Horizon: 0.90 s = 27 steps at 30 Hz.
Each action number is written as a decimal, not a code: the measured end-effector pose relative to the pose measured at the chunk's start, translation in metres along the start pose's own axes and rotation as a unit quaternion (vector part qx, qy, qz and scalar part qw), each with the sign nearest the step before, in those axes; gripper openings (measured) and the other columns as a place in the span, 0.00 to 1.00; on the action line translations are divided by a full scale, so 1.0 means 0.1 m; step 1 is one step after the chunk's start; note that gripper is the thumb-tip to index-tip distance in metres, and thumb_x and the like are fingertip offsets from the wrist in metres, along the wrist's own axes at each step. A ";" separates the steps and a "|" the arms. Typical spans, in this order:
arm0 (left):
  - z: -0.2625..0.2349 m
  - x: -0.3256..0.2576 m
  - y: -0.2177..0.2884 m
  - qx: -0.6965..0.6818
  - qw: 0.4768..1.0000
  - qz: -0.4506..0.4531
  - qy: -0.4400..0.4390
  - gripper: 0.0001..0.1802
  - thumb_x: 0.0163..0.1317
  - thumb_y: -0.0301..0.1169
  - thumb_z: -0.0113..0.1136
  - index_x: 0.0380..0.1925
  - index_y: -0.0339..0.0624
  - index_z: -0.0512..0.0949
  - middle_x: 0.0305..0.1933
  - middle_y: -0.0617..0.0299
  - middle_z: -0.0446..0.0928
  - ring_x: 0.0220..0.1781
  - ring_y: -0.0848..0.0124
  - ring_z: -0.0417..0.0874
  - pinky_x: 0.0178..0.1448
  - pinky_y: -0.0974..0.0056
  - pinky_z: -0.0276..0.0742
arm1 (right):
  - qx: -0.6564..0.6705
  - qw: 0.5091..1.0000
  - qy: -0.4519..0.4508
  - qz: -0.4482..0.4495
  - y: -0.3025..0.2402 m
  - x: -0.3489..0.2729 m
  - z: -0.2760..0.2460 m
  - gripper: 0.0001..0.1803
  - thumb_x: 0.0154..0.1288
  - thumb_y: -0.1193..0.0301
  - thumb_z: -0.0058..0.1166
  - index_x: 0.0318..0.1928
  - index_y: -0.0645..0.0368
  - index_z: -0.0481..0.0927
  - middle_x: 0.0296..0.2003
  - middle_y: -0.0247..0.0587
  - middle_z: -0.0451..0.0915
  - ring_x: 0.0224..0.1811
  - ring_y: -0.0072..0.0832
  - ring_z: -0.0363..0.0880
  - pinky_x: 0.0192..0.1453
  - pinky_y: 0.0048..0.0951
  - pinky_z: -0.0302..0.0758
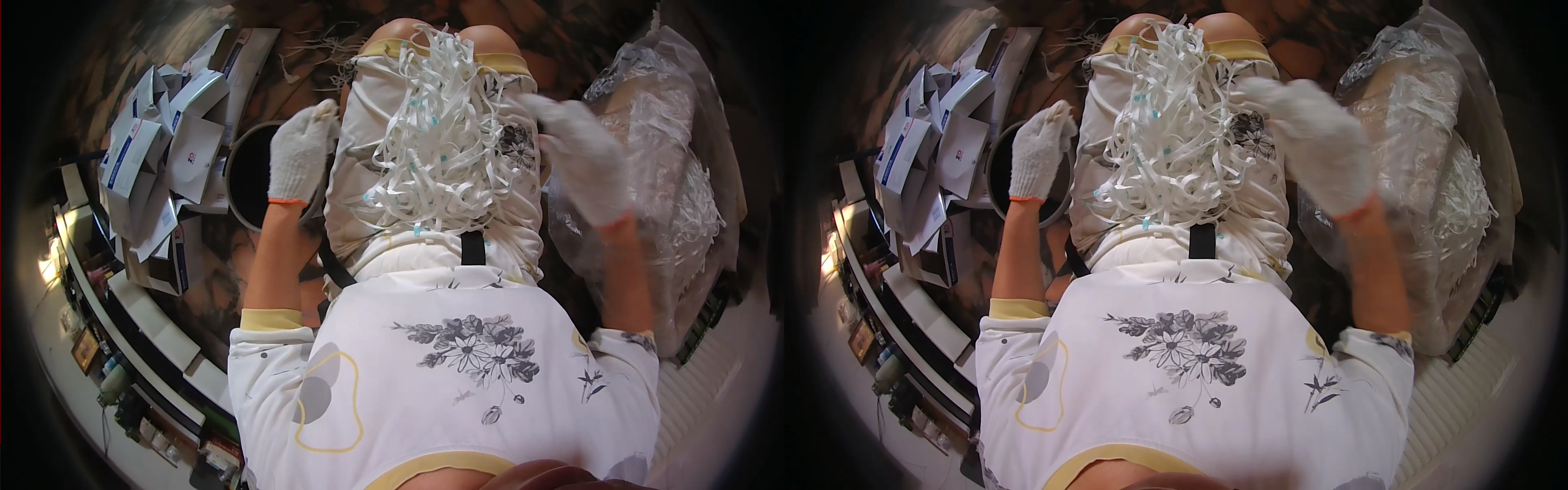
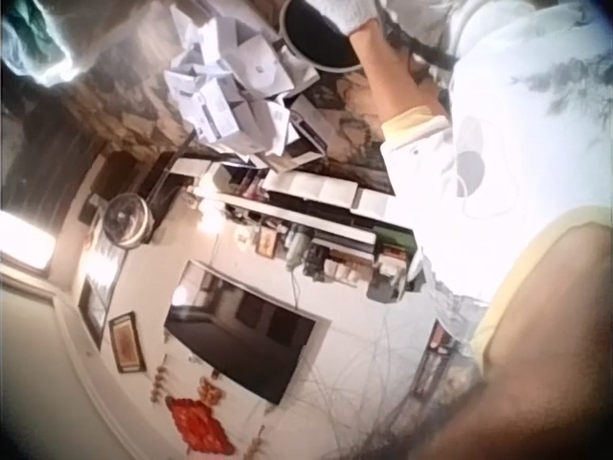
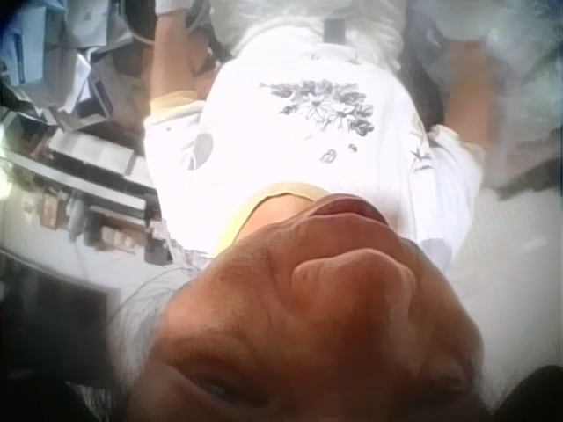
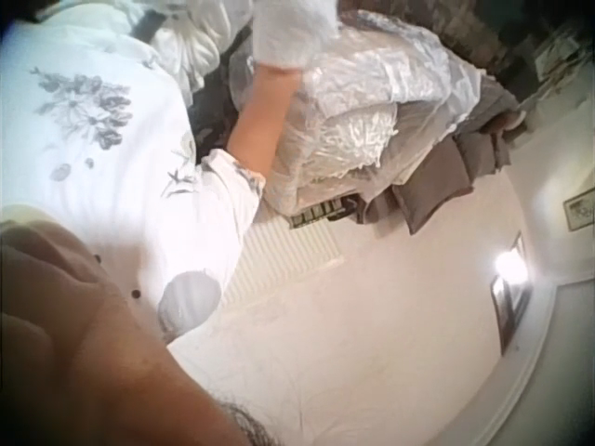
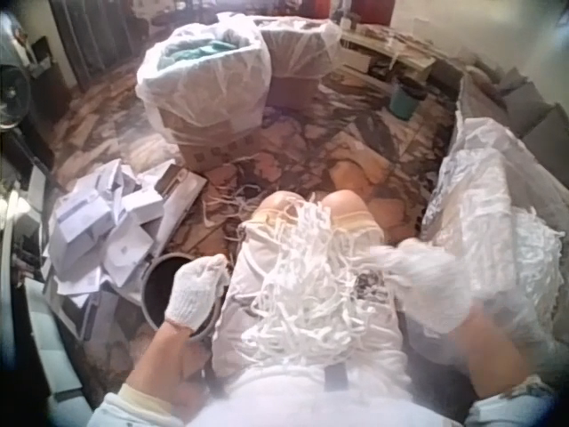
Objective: The person, wearing gloves, untangles and pulls apart strings of white plastic clips and wires from a large pile on their lap, placing separated pieces into a dark container.
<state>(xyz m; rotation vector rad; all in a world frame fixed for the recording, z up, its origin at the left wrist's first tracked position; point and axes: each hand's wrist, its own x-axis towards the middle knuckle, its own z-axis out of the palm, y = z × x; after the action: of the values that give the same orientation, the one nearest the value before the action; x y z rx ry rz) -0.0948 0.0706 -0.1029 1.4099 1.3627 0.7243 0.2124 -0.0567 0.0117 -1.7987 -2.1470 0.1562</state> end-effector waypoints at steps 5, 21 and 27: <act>0.23 -0.24 0.55 -0.078 0.986 0.022 -0.149 0.18 0.69 0.43 0.56 0.32 0.38 0.81 0.27 0.71 0.77 0.23 0.83 0.68 0.30 0.76 0.68 | -0.005 0.997 0.082 -0.010 0.25 0.06 0.62 0.12 0.56 0.74 0.59 0.43 0.52 0.81 0.32 0.38 0.77 0.35 0.35 0.79 0.39 0.31 0.77; 0.75 -0.71 1.15 0.393 0.822 0.299 -0.281 0.14 0.60 0.35 0.59 0.47 0.49 0.74 0.33 0.59 0.78 0.27 0.59 0.81 0.31 0.58 0.77 | 0.195 0.977 0.006 0.086 -0.40 -0.10 0.08 0.09 0.50 0.80 0.59 0.35 0.58 0.79 0.32 0.43 0.76 0.34 0.40 0.79 0.39 0.35 0.76; 0.56 -0.74 1.15 0.260 0.864 0.340 -0.265 0.08 0.59 0.31 0.59 0.39 0.49 0.75 0.31 0.61 0.76 0.30 0.60 0.81 0.33 0.60 0.75 | 0.181 0.981 -0.045 0.044 -0.42 -0.16 0.13 0.07 0.49 0.80 0.58 0.31 0.61 0.76 0.35 0.43 0.74 0.36 0.41 0.77 0.38 0.35 0.75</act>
<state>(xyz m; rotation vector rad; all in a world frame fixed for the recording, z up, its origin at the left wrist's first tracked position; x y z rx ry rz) -0.0160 0.0013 0.0012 2.3702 0.6124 0.3347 0.1711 -0.0790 0.0088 -1.6978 -1.9418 0.6184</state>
